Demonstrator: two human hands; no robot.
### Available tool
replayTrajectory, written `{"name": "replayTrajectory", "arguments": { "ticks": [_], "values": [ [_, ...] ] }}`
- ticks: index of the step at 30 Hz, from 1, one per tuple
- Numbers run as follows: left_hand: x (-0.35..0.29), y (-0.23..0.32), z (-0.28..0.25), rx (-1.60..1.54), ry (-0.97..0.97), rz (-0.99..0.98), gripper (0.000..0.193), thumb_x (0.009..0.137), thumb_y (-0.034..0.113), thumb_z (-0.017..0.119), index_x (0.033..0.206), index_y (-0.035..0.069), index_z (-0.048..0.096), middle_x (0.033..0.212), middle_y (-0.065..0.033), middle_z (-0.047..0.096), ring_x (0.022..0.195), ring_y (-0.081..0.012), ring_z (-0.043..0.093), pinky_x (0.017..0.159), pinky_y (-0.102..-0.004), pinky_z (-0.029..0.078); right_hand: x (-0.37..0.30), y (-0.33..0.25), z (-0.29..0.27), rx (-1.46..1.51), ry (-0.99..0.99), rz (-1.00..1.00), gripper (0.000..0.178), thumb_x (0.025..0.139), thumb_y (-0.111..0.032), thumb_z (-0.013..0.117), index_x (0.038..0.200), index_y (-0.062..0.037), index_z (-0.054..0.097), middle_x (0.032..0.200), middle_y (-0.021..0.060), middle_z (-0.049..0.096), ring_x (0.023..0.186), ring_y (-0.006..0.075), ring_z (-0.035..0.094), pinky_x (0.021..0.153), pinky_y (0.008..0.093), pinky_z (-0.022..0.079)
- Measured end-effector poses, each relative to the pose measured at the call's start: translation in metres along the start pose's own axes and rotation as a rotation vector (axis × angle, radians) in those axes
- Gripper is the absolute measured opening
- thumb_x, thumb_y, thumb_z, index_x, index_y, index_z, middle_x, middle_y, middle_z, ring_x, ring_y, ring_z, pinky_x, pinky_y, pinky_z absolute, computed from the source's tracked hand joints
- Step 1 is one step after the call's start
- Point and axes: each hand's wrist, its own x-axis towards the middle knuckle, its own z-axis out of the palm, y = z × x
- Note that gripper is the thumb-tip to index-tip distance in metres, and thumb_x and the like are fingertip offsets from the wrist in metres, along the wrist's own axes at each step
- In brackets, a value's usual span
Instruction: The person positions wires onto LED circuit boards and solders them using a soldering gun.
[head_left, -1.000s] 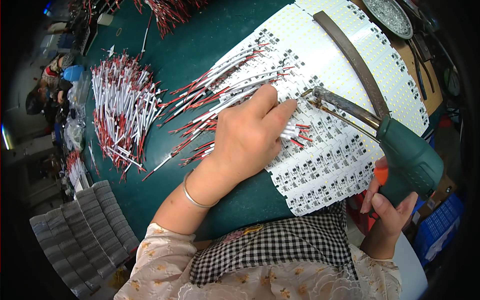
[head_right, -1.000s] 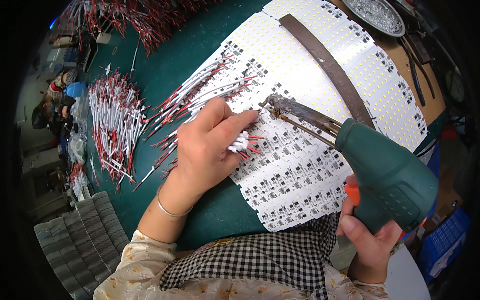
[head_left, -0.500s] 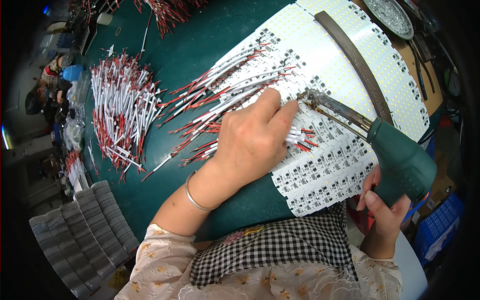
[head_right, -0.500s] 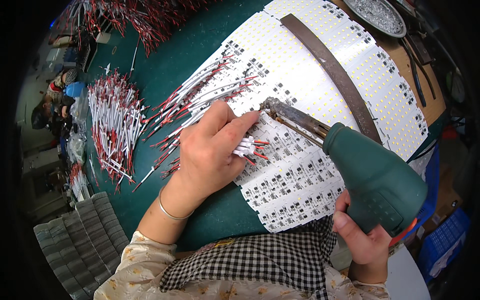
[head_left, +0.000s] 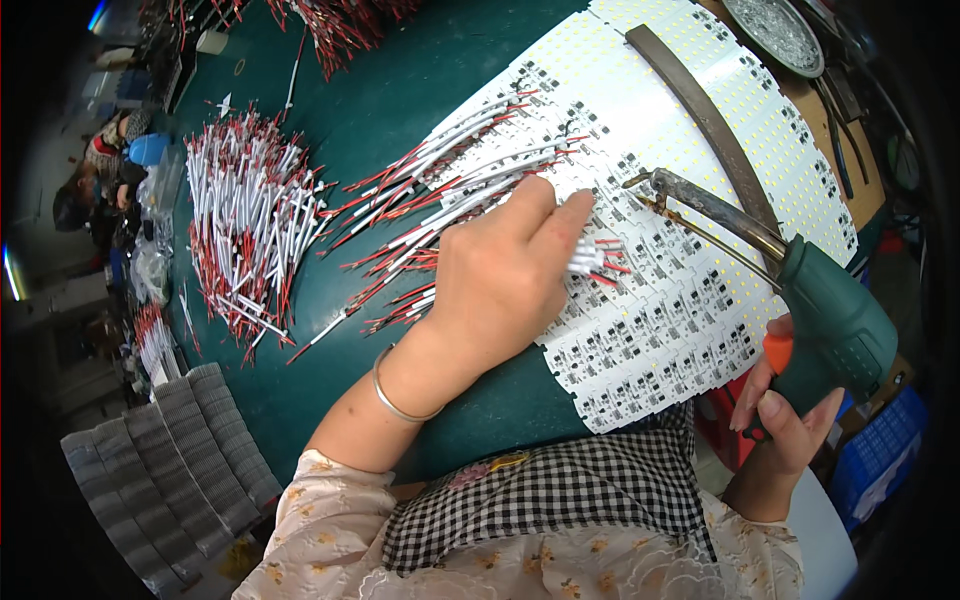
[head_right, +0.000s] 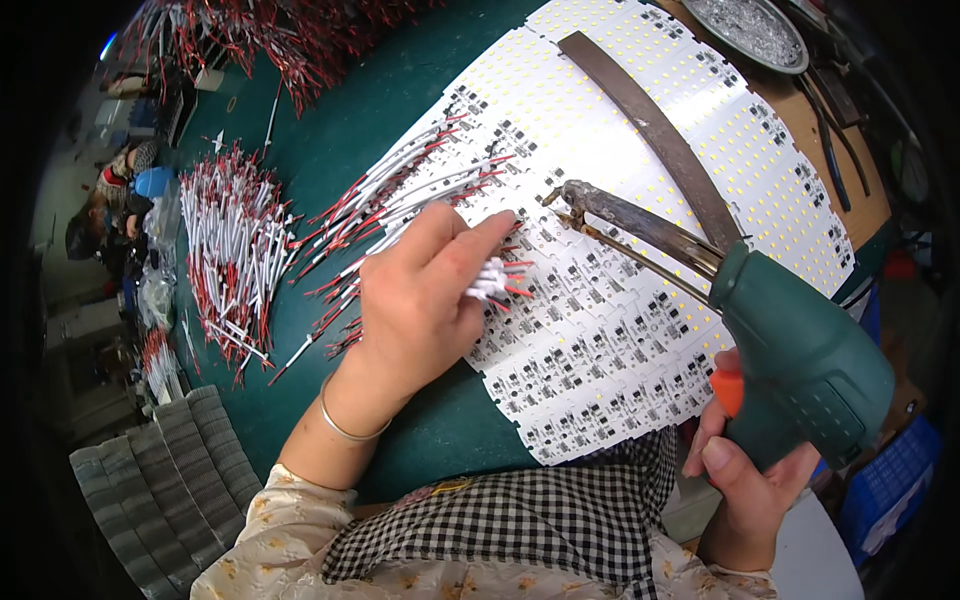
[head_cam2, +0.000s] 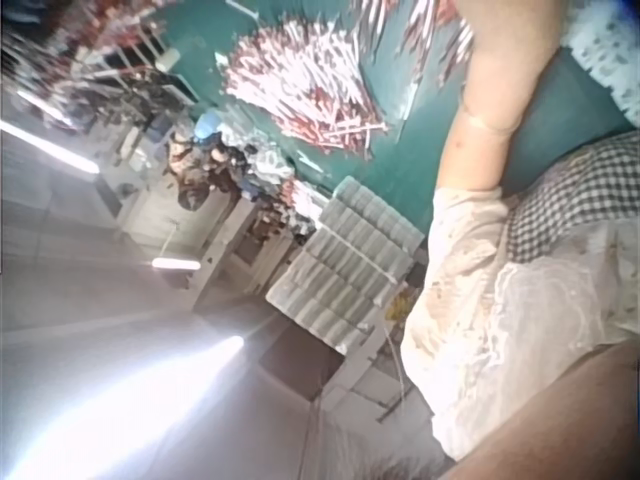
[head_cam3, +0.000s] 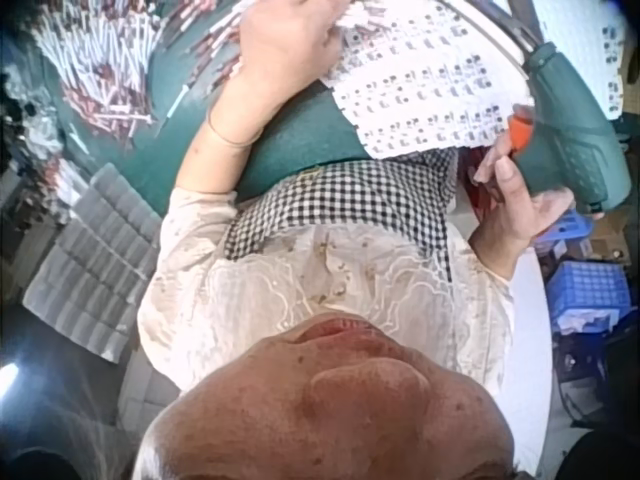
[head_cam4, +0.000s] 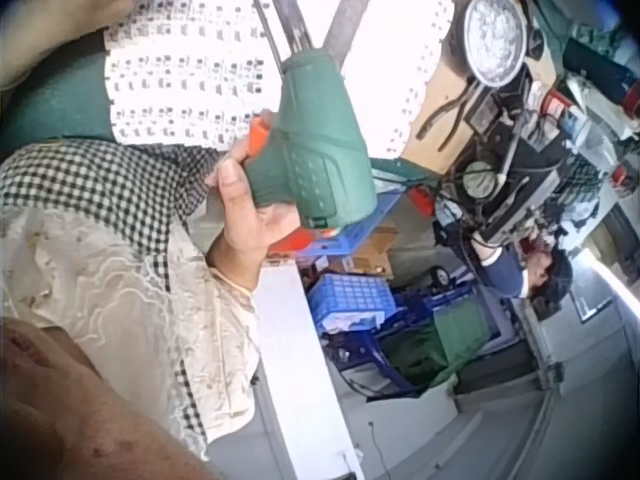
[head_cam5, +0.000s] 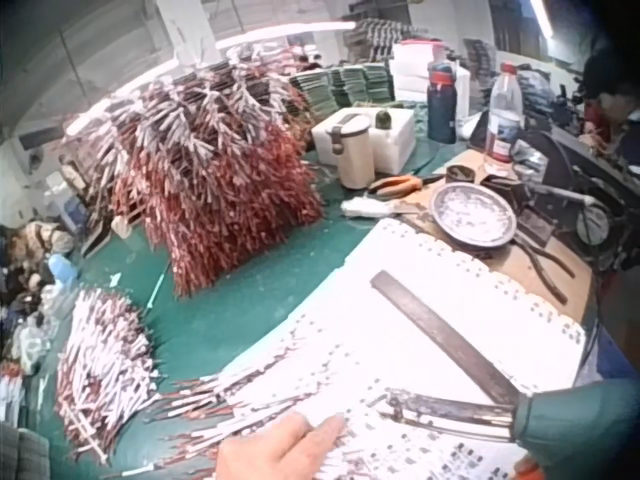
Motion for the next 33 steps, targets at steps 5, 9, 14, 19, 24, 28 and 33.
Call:
{"name": "replayTrajectory", "arguments": {
  "ticks": [5,9,14,19,24,28,33],
  "values": [
    [0.002,-0.011,0.002,-0.2,-0.02,-0.047,0.055,0.052,-0.016,0.053,0.099,0.005,0.07,0.07,-0.0074,0.052,0.059,-0.019,0.055,0.047,-0.0287,0.041,-0.007,-0.001,-0.005,-0.001,0.043,-0.023,0.072,0.076,-0.021,0.073,0.124,0.0158,0.036,0.093,0.0201,0.055,0.045,0.0141,0.052,0.036,0.0244,0.045],
    [0.001,-0.013,0.004,-0.297,-0.029,-0.018,0.056,0.052,-0.019,0.049,0.098,0.003,0.071,0.07,-0.0076,0.052,0.061,-0.0196,0.054,0.05,-0.0275,0.041,-0.01,-0.001,-0.015,0.069,-0.103,0.064,0.067,0.075,-0.005,0.071,0.131,0.011,0.037,0.116,0.0258,0.053,0.061,0.0145,0.055,0.045,0.0234,0.05],
    [0.004,-0.006,0.005,-0.267,0.033,-0.161,0.054,0.054,-0.02,0.046,0.097,0.003,0.07,0.07,-0.0088,0.05,0.062,-0.0205,0.051,0.054,-0.0275,0.041,-0.012,0.0,-0.013,0.096,-0.068,0.048,0.066,0.075,-0.005,0.071,0.13,0.0112,0.038,0.115,0.0249,0.054,0.062,0.0148,0.056,0.046,0.0234,0.05],
    [0.006,-0.006,0.003,-0.234,-0.026,-0.159,0.05,0.055,-0.02,0.045,0.093,0.002,0.068,0.071,-0.0097,0.049,0.061,-0.0215,0.049,0.054,-0.0272,0.04,-0.01,0.001,-0.018,0.056,-0.125,0.078,0.067,0.075,-0.005,0.07,0.131,0.0099,0.037,0.116,0.0252,0.053,0.062,0.0155,0.056,0.046,0.0233,0.049],
    [0.002,-0.003,0.004,-0.225,-0.01,-0.13,0.05,0.053,-0.02,0.046,0.093,0.002,0.067,0.077,-0.0114,0.056,0.066,-0.0232,0.056,0.056,-0.0287,0.045,-0.005,0.002,-0.001,0.006,-0.018,0.026,0.069,0.075,-0.017,0.071,0.126,0.0146,0.037,0.112,0.0229,0.051,0.049,0.0152,0.054,0.038,0.024,0.047],
    [0.003,-0.003,0.005,-0.227,-0.008,-0.165,0.047,0.054,-0.02,0.048,0.091,0.001,0.067,0.08,-0.012,0.061,0.073,-0.0248,0.062,0.062,-0.0298,0.05,-0.003,-0.002,0.0,0.095,-0.117,0.093,0.064,0.074,0.001,0.067,0.132,0.0075,0.039,0.117,0.0247,0.055,0.065,0.0177,0.056,0.049,0.0255,0.049],
    [0.005,-0.009,0.006,-0.294,-0.01,-0.179,0.045,0.055,-0.022,0.048,0.09,0.0,0.067,0.08,-0.0113,0.061,0.073,-0.0242,0.062,0.066,-0.0288,0.05,0.0,0.0,0.002,0.107,-0.146,0.079,0.063,0.075,0.006,0.064,0.132,0.0081,0.039,0.118,0.0257,0.055,0.066,0.0181,0.056,0.051,0.0256,0.049]
  ]
}}
